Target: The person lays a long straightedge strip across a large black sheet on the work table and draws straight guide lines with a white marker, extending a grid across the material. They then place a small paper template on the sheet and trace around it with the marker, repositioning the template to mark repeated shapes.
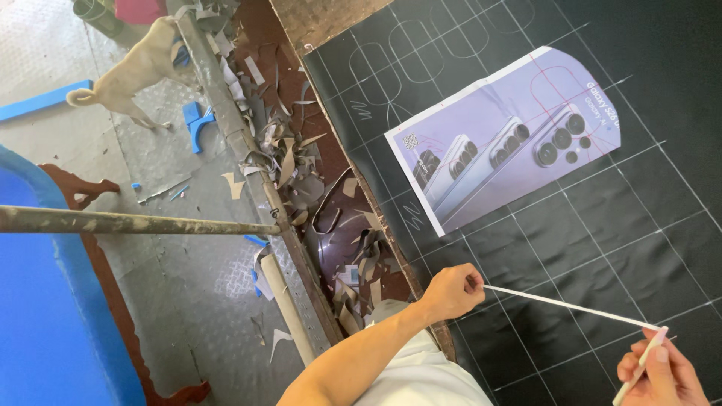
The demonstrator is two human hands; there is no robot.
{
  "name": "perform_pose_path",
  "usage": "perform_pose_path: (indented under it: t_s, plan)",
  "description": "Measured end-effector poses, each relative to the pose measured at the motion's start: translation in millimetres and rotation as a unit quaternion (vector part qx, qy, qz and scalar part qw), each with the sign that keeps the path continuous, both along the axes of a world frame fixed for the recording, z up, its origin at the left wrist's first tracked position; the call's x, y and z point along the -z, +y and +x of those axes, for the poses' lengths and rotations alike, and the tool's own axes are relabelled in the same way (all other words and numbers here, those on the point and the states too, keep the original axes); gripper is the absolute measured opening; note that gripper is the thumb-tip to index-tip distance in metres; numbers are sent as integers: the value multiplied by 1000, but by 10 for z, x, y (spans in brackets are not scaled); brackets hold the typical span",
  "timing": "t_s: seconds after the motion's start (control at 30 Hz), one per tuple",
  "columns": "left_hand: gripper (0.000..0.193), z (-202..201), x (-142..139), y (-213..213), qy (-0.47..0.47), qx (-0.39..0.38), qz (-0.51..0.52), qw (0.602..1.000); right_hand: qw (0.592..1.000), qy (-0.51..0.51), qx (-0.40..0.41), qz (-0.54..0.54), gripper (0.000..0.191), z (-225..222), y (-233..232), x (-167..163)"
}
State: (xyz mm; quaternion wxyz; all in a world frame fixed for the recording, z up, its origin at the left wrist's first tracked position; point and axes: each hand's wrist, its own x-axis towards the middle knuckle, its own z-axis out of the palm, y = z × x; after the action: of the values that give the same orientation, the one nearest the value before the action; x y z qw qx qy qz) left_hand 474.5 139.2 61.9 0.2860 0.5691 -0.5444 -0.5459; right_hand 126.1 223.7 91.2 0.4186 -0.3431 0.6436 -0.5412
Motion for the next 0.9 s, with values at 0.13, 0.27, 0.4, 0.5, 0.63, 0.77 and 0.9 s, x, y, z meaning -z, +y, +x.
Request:
perform_pose_path:
  t_s: [0.13, 0.27, 0.4, 0.5, 0.63, 0.77, 0.9]
  plan:
    - [18, 1, 26, 6, -5, 11, 23, 1000, 995, 97, 11, -21, 19, -101, 125, 226]
    - [17, 3, 21, -16, -16, 14, 7, 1000, 999, 0, 19, -31, 22, -330, 263, 443]
    - [16, 7, 13, -52, -29, 23, 16, 999, 995, -96, 15, -30, 21, -623, 303, 562]
    - [17, 5, 12, -58, -17, 15, -9, 1000, 998, -4, -65, -15, 20, -808, 229, 611]
    - [17, -28, 16, -62, -18, 31, 6, 999, 982, 116, -137, -61, 29, -879, 154, 665]
    - [17, -26, 27, -57, -22, 30, 8, 999, 997, -64, -25, 36, 30, -890, 271, 614]
    - [17, 27, 52, -37, -25, 22, 10, 999, 996, -77, -7, 45, 32, -895, 351, 584]
